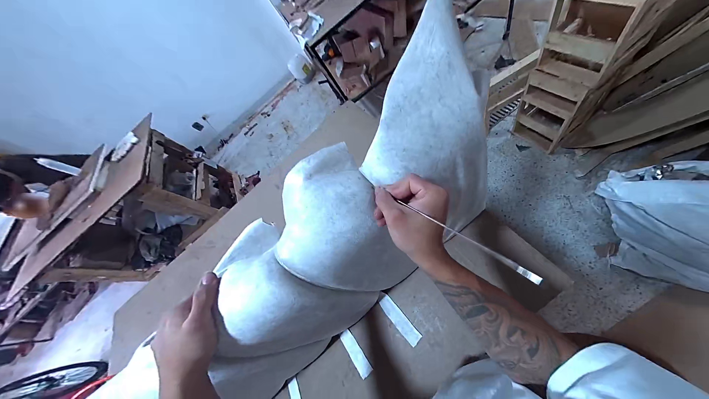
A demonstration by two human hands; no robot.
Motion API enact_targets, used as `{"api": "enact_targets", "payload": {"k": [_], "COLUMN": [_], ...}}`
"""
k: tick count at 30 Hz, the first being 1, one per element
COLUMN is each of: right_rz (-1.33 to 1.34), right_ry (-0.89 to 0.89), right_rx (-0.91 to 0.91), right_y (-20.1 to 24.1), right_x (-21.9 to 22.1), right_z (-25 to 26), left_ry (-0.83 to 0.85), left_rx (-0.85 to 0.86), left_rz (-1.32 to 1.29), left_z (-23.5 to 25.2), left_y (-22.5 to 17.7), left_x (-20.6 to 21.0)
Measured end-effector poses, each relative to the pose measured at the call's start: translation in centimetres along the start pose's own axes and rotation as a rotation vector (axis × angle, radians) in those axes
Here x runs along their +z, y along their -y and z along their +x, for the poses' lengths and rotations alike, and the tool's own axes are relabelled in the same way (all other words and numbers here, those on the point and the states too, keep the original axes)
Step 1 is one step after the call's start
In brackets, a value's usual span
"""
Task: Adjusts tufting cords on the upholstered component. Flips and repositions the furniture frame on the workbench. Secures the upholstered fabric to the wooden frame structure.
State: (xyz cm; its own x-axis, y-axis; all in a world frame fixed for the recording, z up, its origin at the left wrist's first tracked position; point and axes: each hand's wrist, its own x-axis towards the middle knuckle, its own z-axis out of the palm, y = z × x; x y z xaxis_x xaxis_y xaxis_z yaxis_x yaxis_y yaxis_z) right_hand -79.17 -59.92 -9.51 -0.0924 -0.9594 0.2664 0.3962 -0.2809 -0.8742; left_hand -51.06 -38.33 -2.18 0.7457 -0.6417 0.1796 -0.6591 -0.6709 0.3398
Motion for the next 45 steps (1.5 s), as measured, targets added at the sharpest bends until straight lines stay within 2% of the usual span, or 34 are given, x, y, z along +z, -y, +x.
{"api": "enact_targets", "payload": {"k": [2, 5, 7, 9, 12, 15, 16, 18, 21, 26, 29, 31, 33, 35, 38, 40, 43, 45], "right_rz": [0.003, 0.133, 0.228, 0.23, 0.112, -0.029, -0.084, -0.175, -0.202, -0.166, -0.059, 0.038, 0.099, 0.103, 0.06, 0.059, -0.018, -0.048], "right_ry": [-0.02, -0.02, 0.005, 0.073, 0.139, 0.172, 0.126, 0.021, -0.036, 0.068, 0.039, 0.002, -0.002, 0.031, 0.074, 0.009, -0.098, -0.122], "right_rx": [-0.039, 0.0, 0.018, 0.037, -0.016, -0.233, -0.283, -0.354, -0.401, -0.242, -0.172, -0.133, -0.036, 0.021, -0.138, -0.255, -0.363, -0.378], "right_y": [-1.7, -5.8, -9.1, -10.6, -7.2, -1.7, -1.1, -2.0, -3.6, -4.5, -6.7, -8.7, -9.7, -8.5, -4.8, -4.0, -4.8, -6.4], "right_x": [-0.6, -3.3, -5.0, -6.7, -7.6, -4.8, -3.2, -0.3, 0.1, -4.2, -5.2, -5.7, -6.5, -6.8, -4.4, -1.8, 0.0, -0.7], "right_z": [-0.9, -2.9, -4.0, -5.0, -4.1, -1.3, -0.3, 1.1, 0.6, -3.3, -4.6, -5.3, -6.1, -6.1, -4.1, -2.4, -1.5, -2.1], "left_ry": [0.001, 0.017, 0.047, 0.068, 0.081, 0.075, 0.078, 0.077, 0.042, 0.112, 0.101, 0.153, 0.16, 0.169, 0.184, 0.195, 0.168, 0.138], "left_rx": [-0.004, -0.089, -0.137, -0.158, -0.15, -0.145, -0.143, -0.112, -0.044, -0.184, -0.162, -0.201, -0.206, -0.178, -0.144, -0.165, -0.197, -0.21], "left_rz": [-0.033, -0.027, -0.014, -0.017, -0.003, 0.007, 0.026, 0.071, 0.109, 0.061, 0.047, 0.017, 0.022, 0.013, 0.022, 0.04, 0.053, 0.022], "left_z": [0.8, 1.7, 2.0, 2.3, 3.3, 3.3, 3.1, 2.7, 2.8, 2.1, 1.6, 1.0, 1.9, 3.2, 4.7, 3.1, 1.6, 2.1], "left_y": [0.4, 0.9, 0.7, 0.8, 1.1, 1.8, 2.4, 2.7, 3.8, 0.0, -0.1, -1.4, -0.3, 1.7, 3.3, 1.4, -0.8, 0.1], "left_x": [0.2, 0.7, 0.6, 0.5, 0.4, 0.6, 0.7, 0.6, 0.8, -0.5, -0.6, -1.1, -0.7, -0.1, 0.3, -0.3, -1.0, -0.6]}}
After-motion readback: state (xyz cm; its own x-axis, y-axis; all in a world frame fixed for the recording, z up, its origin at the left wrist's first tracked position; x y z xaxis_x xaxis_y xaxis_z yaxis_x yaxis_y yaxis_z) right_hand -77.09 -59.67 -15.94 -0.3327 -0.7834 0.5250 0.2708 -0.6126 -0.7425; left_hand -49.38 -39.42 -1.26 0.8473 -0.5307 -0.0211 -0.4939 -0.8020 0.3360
